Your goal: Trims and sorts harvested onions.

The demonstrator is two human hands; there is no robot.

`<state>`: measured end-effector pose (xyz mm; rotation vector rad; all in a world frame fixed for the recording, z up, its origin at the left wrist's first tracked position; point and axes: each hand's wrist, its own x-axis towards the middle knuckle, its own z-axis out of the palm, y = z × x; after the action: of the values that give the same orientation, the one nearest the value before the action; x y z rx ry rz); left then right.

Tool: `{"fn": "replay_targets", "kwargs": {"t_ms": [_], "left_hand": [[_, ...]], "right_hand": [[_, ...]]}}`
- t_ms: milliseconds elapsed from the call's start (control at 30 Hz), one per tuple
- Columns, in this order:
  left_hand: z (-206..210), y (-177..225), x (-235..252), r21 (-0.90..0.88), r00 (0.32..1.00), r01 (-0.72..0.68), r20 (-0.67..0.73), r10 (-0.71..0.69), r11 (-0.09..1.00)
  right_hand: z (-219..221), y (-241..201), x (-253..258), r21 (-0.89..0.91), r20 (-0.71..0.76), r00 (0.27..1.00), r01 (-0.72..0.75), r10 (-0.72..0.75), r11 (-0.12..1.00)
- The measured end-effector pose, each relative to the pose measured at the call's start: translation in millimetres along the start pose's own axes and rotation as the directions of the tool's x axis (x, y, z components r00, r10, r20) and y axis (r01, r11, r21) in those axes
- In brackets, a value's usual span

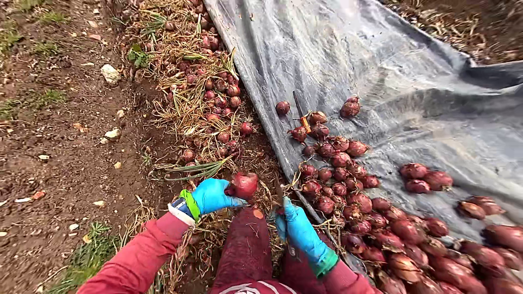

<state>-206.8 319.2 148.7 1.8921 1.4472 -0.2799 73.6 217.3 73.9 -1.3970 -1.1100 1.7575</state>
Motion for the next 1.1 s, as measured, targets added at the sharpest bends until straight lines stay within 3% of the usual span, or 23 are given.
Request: {"fn": "replay_targets", "kwargs": {"t_ms": [67,200,267,333,433,500,567,633,667,700,767,833,867,900,933,967,1000,1033,1100], "left_hand": [[13,20,-22,-0.088,0.997,-0.051,-0.054,0.046,0.995],[25,61,-51,0.036,0.988,-0.149,0.057,0.147,0.988],[25,66,-59,0.125,0.982,-0.168,0.108,0.155,0.978],[18,63,-63,0.2,0.989,-0.147,0.061,0.138,0.969],[13,70,-68,0.102,0.984,-0.151,-0.079,0.159,0.983],[20,86,-73,0.017,0.973,-0.205,-0.099,0.206,0.979],[24,114,-70,0.175,0.961,-0.276,0.074,0.267,0.945],[31,136,-59,0.281,0.92,-0.371,0.239,0.31,0.885],[25,134,-48,0.289,0.921,-0.373,0.228,0.315,0.882],[12,124,-35,0.308,0.947,-0.316,0.157,0.28,0.897],[-28,71,-16,0.286,0.993,-0.078,-0.061,0.099,0.955],[-63,-20,-27,0.085,0.954,0.155,-0.271,-0.127,0.984],[-72,-75,-46,-0.025,0.895,0.268,-0.362,-0.259,0.963],[-71,-131,-70,-0.095,0.8,0.413,-0.438,-0.411,0.906],[-64,-180,-97,-0.119,0.682,0.582,-0.469,-0.562,0.805],[-46,-217,-120,-0.111,0.569,0.734,-0.437,-0.696,0.67],[-18,-238,-135,-0.102,0.483,0.828,-0.371,-0.794,0.551],[17,-244,-141,-0.086,0.471,0.854,-0.289,-0.833,0.513],[98,-219,-125,-0.056,0.612,0.785,-0.079,-0.787,0.616]], "right_hand": [[6,16,-16,0.024,-0.01,1.0,0.023,-0.023,0.999],[14,-2,-43,0.008,-0.073,0.969,0.237,-0.236,0.972],[11,-19,-56,-0.186,-0.079,0.98,0.167,-0.184,0.968],[3,-24,-67,-0.242,-0.031,0.992,0.108,-0.119,0.964],[2,-9,-67,-0.147,-0.056,0.994,0.086,-0.095,0.985],[3,1,-68,-0.215,0.057,0.996,0.084,-0.074,0.973],[1,-4,-66,-0.265,0.176,0.978,0.152,-0.107,0.952],[-4,-10,-64,-0.269,0.111,0.986,0.148,-0.122,0.952],[-8,-12,-60,-0.263,0.038,0.991,0.132,-0.127,0.956],[-12,-14,-56,-0.244,-0.06,0.988,0.121,-0.139,0.962],[-15,-23,-48,-0.075,-0.325,0.935,0.123,-0.141,0.99],[-12,-48,-40,0.122,-0.563,0.827,0.072,0.009,0.99],[-2,-53,-34,0.191,-0.694,0.712,0.042,0.105,0.981],[-6,-40,-32,0.216,-0.704,0.698,0.033,0.133,0.976],[-31,-9,-39,0.212,-0.504,0.862,0.064,0.053,0.975],[-49,19,-37,0.197,-0.328,0.945,0.06,0.008,0.979],[-49,32,-29,0.14,-0.267,0.963,-0.003,0.041,0.99],[-39,41,-18,0.062,-0.308,0.945,-0.095,0.109,0.994],[-24,68,-3,-0.05,-0.315,0.926,-0.235,0.209,0.971]]}}
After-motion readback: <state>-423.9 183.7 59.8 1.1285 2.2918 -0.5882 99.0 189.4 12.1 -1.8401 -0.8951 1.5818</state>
